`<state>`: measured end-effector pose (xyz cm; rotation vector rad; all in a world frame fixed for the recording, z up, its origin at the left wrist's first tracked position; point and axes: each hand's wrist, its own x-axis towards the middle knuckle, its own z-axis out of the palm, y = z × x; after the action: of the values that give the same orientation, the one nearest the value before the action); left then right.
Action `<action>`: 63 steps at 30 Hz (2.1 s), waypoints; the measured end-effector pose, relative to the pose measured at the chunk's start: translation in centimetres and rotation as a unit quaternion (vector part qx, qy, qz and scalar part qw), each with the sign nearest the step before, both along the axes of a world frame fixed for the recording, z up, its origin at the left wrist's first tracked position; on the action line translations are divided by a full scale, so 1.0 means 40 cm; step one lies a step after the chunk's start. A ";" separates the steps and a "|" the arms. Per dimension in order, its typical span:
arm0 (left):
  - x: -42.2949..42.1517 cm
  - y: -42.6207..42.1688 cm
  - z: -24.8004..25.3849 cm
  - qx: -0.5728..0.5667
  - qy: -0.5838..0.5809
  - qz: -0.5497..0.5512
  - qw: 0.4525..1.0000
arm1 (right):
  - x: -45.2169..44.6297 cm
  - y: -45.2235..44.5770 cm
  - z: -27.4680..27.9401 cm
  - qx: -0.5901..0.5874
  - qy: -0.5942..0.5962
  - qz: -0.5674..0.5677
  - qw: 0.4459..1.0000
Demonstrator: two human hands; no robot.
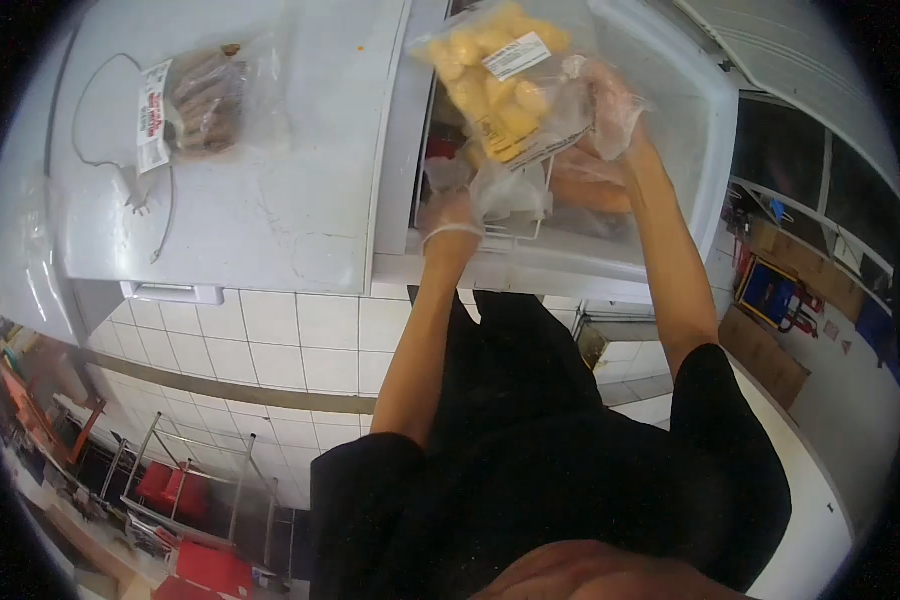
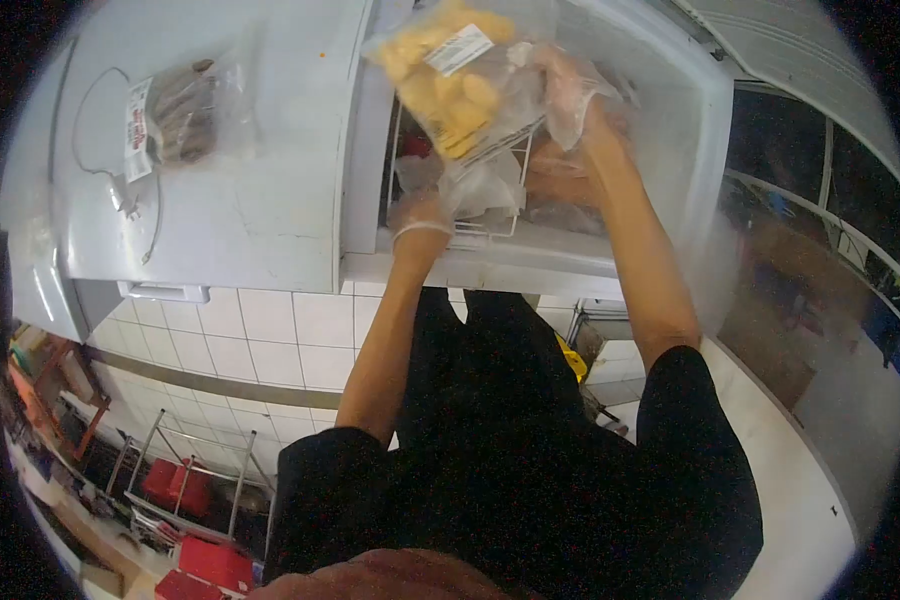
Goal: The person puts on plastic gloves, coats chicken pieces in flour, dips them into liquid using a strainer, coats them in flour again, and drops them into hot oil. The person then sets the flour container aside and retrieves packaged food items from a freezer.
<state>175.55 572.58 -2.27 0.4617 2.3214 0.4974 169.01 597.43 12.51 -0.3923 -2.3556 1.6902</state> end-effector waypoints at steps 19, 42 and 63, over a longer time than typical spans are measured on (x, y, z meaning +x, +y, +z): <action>-0.068 -0.348 0.320 0.055 0.417 0.044 0.906 | -0.274 -0.543 0.098 0.121 -0.258 0.377 0.881; -0.299 -0.499 0.455 -0.070 0.133 0.440 0.885 | -0.194 -0.343 -0.186 -0.150 -0.059 -0.110 0.981; -0.311 -0.405 0.359 0.138 0.421 -0.062 0.894 | -0.136 0.133 -0.386 -0.393 -0.050 -0.398 0.828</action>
<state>163.13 556.37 12.09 1.1393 3.0164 0.6568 163.57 602.75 -2.95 -1.3789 -1.0734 2.0418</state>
